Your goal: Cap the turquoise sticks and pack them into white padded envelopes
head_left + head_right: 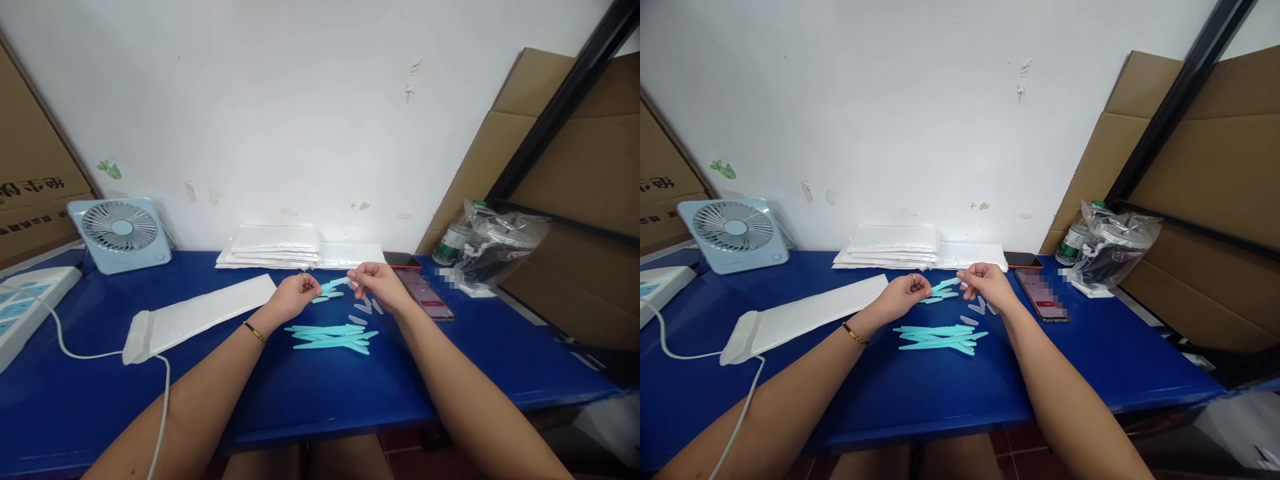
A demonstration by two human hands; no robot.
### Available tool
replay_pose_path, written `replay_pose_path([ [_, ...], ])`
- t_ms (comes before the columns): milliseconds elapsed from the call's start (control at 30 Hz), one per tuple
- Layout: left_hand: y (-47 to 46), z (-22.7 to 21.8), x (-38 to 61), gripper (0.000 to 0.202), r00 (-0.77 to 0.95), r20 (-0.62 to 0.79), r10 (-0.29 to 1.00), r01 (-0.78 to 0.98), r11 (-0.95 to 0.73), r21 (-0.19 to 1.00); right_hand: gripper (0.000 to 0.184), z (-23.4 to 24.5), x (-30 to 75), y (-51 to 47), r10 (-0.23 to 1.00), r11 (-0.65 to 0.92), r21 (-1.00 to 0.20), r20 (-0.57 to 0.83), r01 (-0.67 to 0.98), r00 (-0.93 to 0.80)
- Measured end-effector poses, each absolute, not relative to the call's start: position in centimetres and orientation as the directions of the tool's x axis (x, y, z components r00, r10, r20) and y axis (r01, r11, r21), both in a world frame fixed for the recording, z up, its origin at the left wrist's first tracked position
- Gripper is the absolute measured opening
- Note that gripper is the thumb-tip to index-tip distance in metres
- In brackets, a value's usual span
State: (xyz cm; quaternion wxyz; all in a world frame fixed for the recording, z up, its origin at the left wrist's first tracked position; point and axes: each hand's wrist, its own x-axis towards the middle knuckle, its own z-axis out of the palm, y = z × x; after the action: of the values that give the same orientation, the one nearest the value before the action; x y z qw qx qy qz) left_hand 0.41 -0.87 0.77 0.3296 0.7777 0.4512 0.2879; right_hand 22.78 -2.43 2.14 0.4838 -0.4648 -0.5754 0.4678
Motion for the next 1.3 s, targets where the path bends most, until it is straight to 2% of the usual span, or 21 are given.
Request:
replay_pose_path([
  [167, -0.7, 0.7, 0.3, 0.026, 0.424, 0.158, 0.892, 0.531, -0.386, 0.755, 0.037, 2.5, 23.4, -2.4, 0.987, 0.159, -0.984, 0.158, 0.077, -0.022],
  [367, -0.7, 0.6, 0.4, 0.026, 0.437, 0.168, 0.883, 0.527, -0.403, 0.748, 0.038, 1.7, 22.2, -2.4, 0.985, 0.147, -0.984, 0.135, 0.105, -0.108],
  [467, -0.8, 0.5, 0.4, 0.024, 0.440, 0.160, 0.883, 0.570, -0.413, 0.711, 0.037, 1.7, 22.5, -2.4, 0.982, 0.149, -0.960, 0.115, 0.237, -0.153],
  [567, -1.0, 0.6, 0.2, 0.019, 0.426, 0.186, 0.886, 0.688, -0.450, 0.569, 0.033, 2.2, 23.8, -2.7, 0.983, 0.140, -0.850, 0.058, 0.507, -0.173],
  [667, -1.5, 0.9, 0.2, 0.019, 0.463, 0.258, 0.848, 0.729, -0.530, 0.433, 0.025, 2.9, 24.9, -3.2, 0.943, 0.139, -0.701, -0.122, 0.700, -0.310],
  [733, -2.0, 1.0, 0.3, 0.024, 0.554, 0.246, 0.795, 0.676, -0.602, 0.425, 0.020, 3.0, 24.9, -3.5, 0.896, 0.188, -0.596, -0.222, 0.780, -0.386],
  [867, -2.6, 0.8, 0.8, 0.024, 0.701, 0.059, 0.711, 0.610, -0.641, 0.466, 0.014, 2.7, 24.0, -3.5, 0.880, 0.315, -0.457, -0.187, 0.832, -0.436],
  [967, -2.7, 0.5, 1.0, 0.020, 0.669, -0.007, 0.743, 0.658, -0.589, 0.470, 0.015, 2.7, 24.3, -3.4, 0.889, 0.277, -0.481, -0.200, 0.832, -0.412],
  [1167, -2.8, 0.7, 1.0, 0.026, 0.651, -0.068, 0.756, 0.652, -0.512, 0.558, 0.021, 3.6, 26.5, -3.7, 0.866, 0.085, -0.713, -0.293, 0.696, -0.406],
  [1300, -2.8, 0.7, 1.0, 0.017, 0.603, -0.096, 0.792, 0.693, -0.461, 0.554, 0.024, 3.6, 27.1, -3.6, 0.839, 0.086, -0.747, -0.303, 0.659, -0.453],
])
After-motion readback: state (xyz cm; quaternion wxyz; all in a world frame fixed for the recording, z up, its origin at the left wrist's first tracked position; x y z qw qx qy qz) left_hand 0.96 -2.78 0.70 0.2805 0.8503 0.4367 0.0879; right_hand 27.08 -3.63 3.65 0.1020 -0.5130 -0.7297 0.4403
